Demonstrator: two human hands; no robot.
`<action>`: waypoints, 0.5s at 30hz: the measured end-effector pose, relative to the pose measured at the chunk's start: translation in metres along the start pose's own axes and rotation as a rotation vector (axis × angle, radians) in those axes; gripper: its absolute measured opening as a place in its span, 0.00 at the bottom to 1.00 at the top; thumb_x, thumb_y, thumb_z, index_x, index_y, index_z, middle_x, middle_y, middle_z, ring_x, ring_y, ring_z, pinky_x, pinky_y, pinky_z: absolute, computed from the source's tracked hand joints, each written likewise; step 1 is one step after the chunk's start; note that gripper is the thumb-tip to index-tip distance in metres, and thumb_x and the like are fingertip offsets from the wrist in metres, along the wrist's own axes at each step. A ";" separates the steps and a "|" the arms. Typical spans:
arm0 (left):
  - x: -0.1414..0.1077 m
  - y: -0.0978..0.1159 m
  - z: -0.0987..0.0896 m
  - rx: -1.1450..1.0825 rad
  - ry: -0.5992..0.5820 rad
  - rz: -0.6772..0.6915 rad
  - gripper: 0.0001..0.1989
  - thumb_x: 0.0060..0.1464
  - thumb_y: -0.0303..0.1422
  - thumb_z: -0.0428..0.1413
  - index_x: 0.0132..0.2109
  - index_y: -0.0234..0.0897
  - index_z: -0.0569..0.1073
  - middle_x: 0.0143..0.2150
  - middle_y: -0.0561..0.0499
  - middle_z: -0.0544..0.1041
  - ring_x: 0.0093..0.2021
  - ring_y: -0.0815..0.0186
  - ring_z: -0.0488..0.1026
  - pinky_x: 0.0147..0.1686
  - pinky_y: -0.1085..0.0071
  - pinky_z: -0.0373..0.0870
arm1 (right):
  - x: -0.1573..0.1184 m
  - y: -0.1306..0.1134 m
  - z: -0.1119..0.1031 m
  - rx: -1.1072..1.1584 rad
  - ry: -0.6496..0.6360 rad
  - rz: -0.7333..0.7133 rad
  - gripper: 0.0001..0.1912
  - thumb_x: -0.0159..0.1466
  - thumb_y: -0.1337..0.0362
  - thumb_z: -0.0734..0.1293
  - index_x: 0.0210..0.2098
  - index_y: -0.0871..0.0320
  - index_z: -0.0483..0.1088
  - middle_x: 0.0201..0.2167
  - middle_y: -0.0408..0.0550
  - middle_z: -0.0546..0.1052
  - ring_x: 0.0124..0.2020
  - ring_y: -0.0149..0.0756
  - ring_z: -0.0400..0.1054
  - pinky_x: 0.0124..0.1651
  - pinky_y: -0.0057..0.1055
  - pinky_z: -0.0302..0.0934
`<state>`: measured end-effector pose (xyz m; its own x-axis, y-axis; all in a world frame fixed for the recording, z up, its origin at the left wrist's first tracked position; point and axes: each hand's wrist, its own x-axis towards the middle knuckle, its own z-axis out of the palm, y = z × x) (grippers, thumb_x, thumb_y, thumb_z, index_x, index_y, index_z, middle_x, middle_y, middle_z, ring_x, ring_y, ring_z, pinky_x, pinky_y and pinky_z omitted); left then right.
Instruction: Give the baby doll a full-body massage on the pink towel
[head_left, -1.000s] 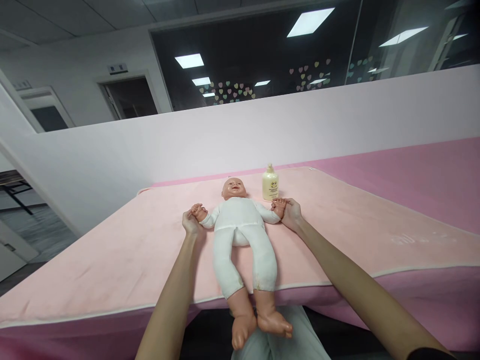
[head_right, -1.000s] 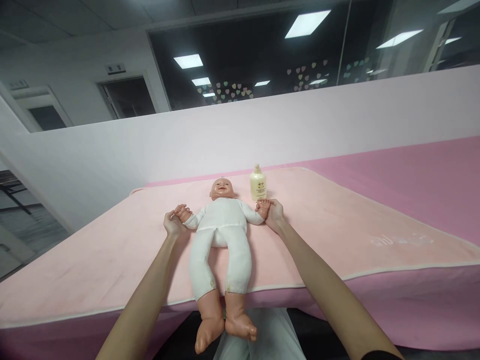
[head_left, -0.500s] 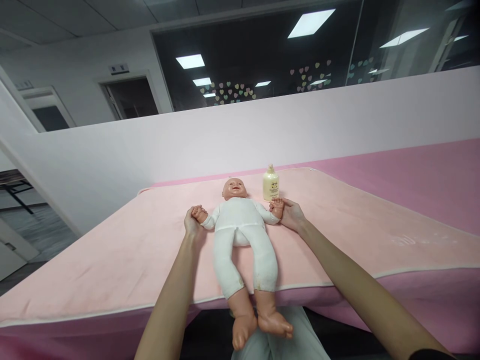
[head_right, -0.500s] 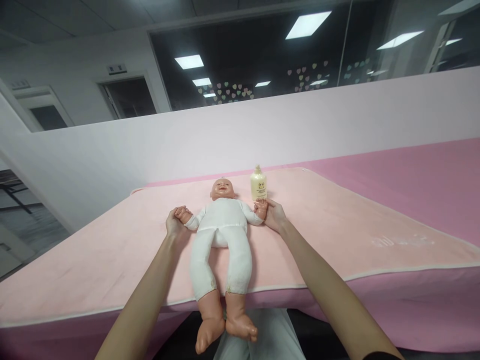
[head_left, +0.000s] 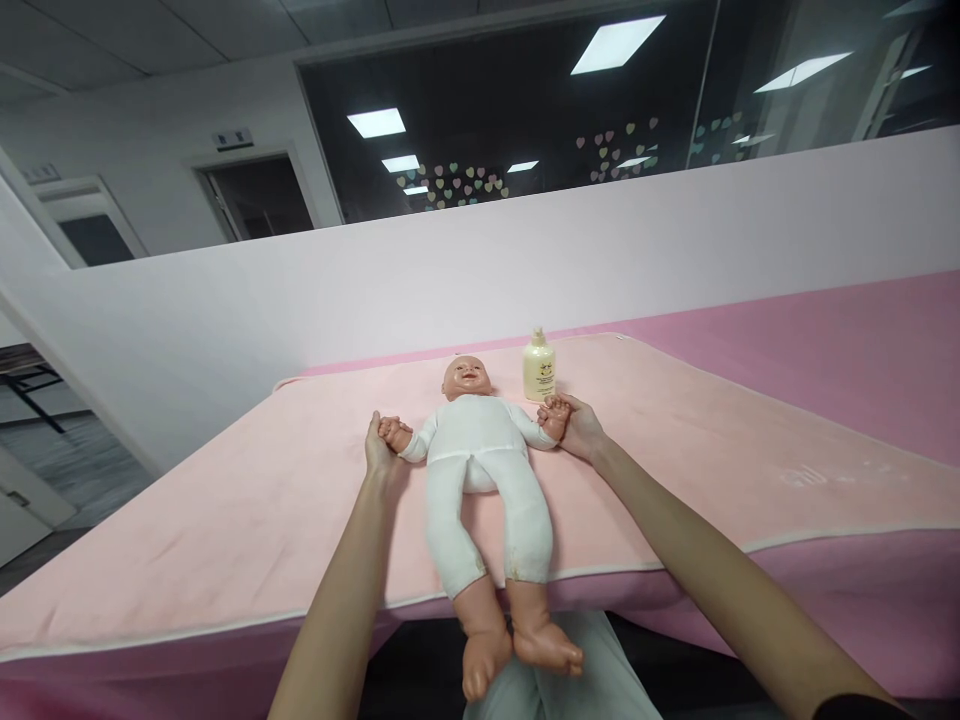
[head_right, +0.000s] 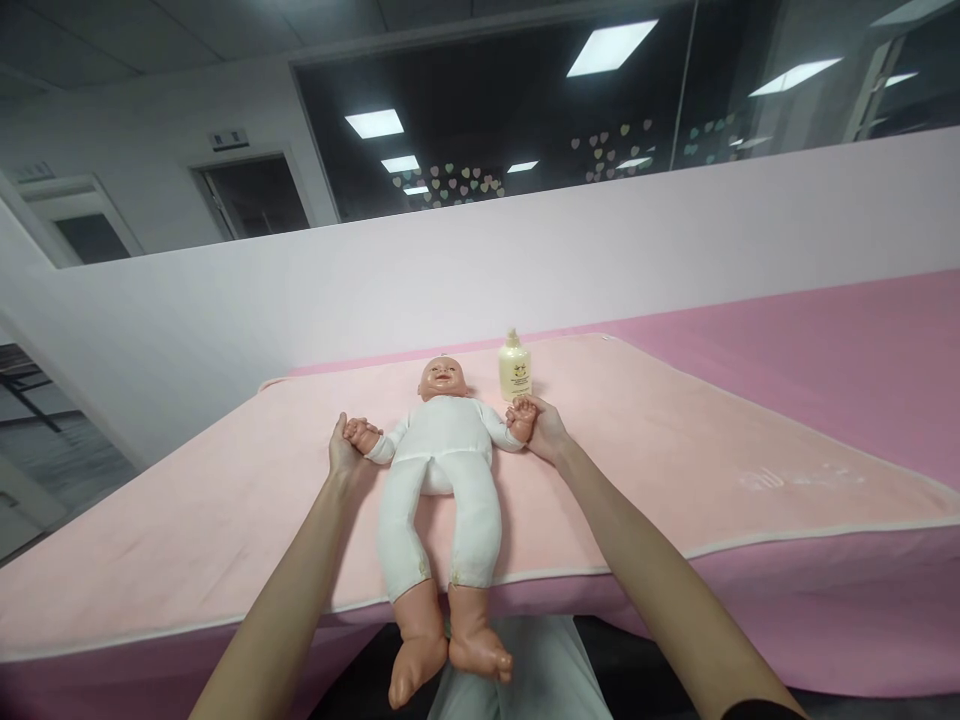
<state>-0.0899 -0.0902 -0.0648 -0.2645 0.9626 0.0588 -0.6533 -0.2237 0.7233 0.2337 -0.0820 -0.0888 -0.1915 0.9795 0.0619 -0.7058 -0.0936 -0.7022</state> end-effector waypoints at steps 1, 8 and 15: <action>0.000 0.000 0.001 0.004 0.002 -0.002 0.20 0.51 0.48 0.54 0.24 0.36 0.64 0.20 0.55 0.64 0.20 0.73 0.65 0.26 0.74 0.68 | 0.002 0.001 -0.002 -0.002 0.016 -0.011 0.11 0.55 0.60 0.64 0.20 0.57 0.60 0.18 0.43 0.63 0.23 0.30 0.59 0.32 0.28 0.59; 0.004 -0.010 0.002 0.096 -0.037 0.082 0.30 0.47 0.62 0.46 0.29 0.37 0.68 0.23 0.53 0.67 0.23 0.71 0.67 0.25 0.74 0.67 | 0.014 0.007 -0.014 -0.024 0.039 -0.047 0.18 0.56 0.53 0.66 0.20 0.56 0.57 0.17 0.40 0.62 0.21 0.29 0.60 0.30 0.28 0.60; 0.013 -0.017 -0.009 0.257 -0.036 0.190 0.22 0.48 0.53 0.55 0.35 0.38 0.71 0.27 0.53 0.69 0.26 0.71 0.68 0.27 0.76 0.67 | 0.014 0.008 -0.011 -0.036 0.085 0.013 0.28 0.55 0.35 0.58 0.23 0.56 0.62 0.19 0.42 0.66 0.23 0.29 0.62 0.31 0.27 0.61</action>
<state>-0.0880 -0.0753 -0.0824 -0.3363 0.9131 0.2307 -0.3930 -0.3587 0.8467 0.2332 -0.0675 -0.1012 -0.1410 0.9900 -0.0068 -0.6779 -0.1016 -0.7281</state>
